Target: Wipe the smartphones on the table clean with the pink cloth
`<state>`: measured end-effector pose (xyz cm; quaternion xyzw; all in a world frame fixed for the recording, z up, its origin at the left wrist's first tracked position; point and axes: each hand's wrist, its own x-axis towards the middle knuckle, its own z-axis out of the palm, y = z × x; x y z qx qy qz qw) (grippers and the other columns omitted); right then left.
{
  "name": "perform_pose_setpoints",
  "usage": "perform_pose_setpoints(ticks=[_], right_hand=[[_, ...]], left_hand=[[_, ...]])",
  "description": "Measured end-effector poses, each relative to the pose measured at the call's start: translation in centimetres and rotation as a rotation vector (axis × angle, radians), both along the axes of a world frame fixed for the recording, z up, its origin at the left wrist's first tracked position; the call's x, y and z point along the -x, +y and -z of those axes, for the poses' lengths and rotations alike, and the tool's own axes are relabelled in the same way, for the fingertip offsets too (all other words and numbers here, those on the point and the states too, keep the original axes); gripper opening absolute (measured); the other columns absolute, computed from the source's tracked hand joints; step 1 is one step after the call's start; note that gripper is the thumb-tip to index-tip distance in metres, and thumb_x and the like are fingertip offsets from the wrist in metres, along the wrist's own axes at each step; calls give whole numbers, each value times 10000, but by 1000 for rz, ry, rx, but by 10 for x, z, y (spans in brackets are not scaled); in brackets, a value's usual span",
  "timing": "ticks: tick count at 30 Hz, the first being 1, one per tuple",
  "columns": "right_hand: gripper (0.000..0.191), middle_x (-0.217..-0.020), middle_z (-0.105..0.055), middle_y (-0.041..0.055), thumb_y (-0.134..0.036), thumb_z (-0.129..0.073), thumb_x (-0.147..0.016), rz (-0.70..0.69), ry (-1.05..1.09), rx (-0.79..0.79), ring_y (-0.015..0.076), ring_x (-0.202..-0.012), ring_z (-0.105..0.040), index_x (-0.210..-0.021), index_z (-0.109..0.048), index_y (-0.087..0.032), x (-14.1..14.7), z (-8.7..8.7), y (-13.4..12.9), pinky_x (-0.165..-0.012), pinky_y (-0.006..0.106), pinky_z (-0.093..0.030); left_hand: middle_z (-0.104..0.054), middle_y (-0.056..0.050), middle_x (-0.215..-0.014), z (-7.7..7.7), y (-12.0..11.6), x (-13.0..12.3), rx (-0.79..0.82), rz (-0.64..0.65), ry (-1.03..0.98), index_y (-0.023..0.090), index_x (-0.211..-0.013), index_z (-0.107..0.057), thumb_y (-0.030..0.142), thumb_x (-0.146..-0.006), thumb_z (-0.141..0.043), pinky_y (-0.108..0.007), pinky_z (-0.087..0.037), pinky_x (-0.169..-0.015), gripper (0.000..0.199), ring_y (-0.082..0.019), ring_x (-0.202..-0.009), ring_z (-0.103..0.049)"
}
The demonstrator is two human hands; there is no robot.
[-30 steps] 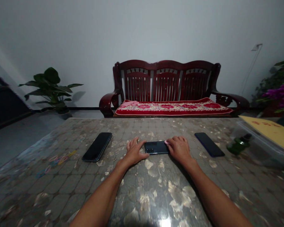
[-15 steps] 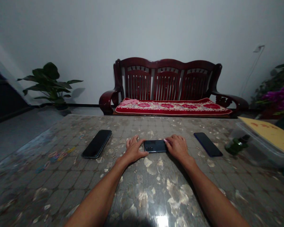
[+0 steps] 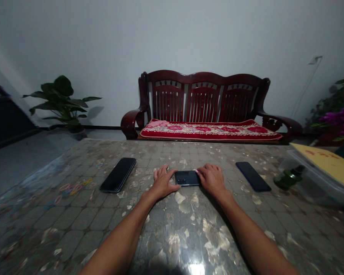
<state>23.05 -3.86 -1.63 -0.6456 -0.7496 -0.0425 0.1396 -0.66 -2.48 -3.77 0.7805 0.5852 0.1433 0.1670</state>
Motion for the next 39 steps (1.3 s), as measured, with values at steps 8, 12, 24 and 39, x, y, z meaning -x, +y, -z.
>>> perform_pose_setpoints(ticks=[8, 12, 24, 39], right_hand=[[271, -1072, -739, 77, -340, -532, -1021, -48, -9, -5, 253, -1002, -589, -1073, -793, -291, -2, -3, -2, -919, 380, -291], [263, -1071, -742, 87, -309, -536, -1007, -9, 11, -20, 261, -1004, -596, -1063, -791, -276, -8, 0, 0, -925, 386, -304], [347, -1208, -723, 85, -248, -536, -933, 15, 299, 1, 246, -1115, -594, -1228, -712, -201, -17, 5, 7, -957, 335, -389], [230, -947, -677, 63, -89, -575, -774, -179, 273, -36, 222, -981, -553, -879, -746, -202, -16, -8, -6, -863, 297, -382]], left_hand=[[-409, -167, -1576, 1, -1, 0, -1, -10, -3, 285, -1355, -611, 371, -744, -823, -603, -131, -1240, 653, -359, -1534, -282], [-396, -172, -1586, 5, 1, 1, -15, -11, -5, 278, -1352, -616, 376, -733, -832, -608, -125, -1240, 663, -370, -1530, -287], [-397, -163, -1589, 1, 0, 0, 6, -14, 17, 288, -1353, -609, 385, -743, -818, -597, -120, -1241, 652, -353, -1541, -269], [-428, -157, -1559, 1, 0, 0, -7, -15, -14, 279, -1346, -617, 375, -725, -817, -604, -137, -1235, 659, -387, -1506, -320]])
